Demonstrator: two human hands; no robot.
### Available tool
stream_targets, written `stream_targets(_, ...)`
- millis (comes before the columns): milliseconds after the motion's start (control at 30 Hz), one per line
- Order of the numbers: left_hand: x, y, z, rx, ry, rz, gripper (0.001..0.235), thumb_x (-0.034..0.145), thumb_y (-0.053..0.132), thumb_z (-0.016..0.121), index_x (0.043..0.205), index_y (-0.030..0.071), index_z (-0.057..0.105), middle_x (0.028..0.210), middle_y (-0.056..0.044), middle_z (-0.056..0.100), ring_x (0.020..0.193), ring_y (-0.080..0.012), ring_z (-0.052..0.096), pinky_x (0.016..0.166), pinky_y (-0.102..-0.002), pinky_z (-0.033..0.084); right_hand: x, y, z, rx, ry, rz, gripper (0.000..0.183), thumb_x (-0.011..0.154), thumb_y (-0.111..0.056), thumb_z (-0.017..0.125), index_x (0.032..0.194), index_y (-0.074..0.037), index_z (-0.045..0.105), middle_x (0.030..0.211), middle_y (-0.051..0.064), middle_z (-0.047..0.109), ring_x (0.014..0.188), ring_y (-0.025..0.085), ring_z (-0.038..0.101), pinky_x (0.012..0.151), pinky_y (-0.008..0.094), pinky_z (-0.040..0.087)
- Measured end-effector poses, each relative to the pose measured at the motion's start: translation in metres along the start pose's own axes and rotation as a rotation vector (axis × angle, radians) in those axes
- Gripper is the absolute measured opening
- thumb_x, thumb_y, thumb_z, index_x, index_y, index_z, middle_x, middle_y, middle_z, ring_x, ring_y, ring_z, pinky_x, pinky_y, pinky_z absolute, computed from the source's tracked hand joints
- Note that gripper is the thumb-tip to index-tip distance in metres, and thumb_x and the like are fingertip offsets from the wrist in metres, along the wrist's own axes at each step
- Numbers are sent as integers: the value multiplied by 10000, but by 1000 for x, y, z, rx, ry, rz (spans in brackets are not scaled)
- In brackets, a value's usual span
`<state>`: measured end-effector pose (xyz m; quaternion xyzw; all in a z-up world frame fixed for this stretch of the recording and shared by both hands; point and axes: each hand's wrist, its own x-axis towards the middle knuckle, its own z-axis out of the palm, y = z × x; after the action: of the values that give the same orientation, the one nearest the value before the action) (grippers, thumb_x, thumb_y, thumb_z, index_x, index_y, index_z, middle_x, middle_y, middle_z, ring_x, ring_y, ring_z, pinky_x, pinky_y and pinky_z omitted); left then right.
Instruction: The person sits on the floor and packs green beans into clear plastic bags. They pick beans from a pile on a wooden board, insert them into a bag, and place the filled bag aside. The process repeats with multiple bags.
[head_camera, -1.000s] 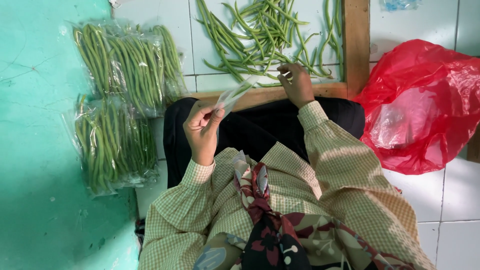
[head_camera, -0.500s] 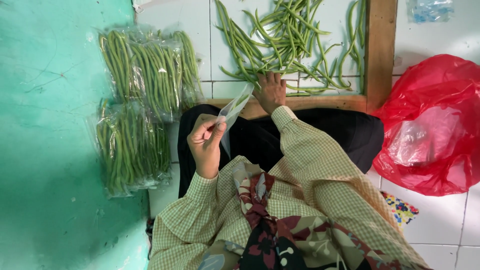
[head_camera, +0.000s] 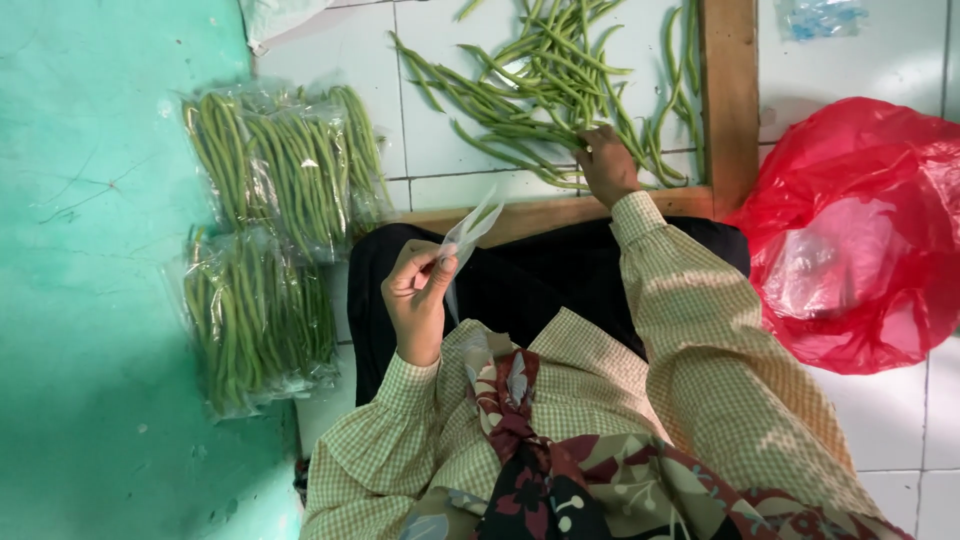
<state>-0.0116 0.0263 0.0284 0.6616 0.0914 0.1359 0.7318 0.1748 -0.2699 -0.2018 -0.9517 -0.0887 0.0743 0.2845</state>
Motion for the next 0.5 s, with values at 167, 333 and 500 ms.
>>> stream_targets(167,-3,-7,13,-19,-29,-4,141,915,51,780,985,-64,737,856,-88,605,798,-105,555,755,-298,506,-35,35,-34,-12,74,23,216,1092,-185,595,1266,-104,695,924,35,728,844,246,746,738,447,584)
stream_targets(333,-8,-3,21,-5,-56,14,157,927,75,784,970,-67,733,846,-79,610,813,-98,560,779,-317,526,-60,59,-52,-109,106,119,193,1125,-309,575,1246,-232,703,913,-52,757,852,178,743,726,393,586)
stream_targets(500,-14,-2,22,8,-71,40,147,936,63,770,974,-74,735,820,-77,589,810,-103,567,799,-319,532,-95,27,-90,131,414,34,131,1143,-179,622,1176,-71,686,922,139,705,838,330,725,719,442,604)
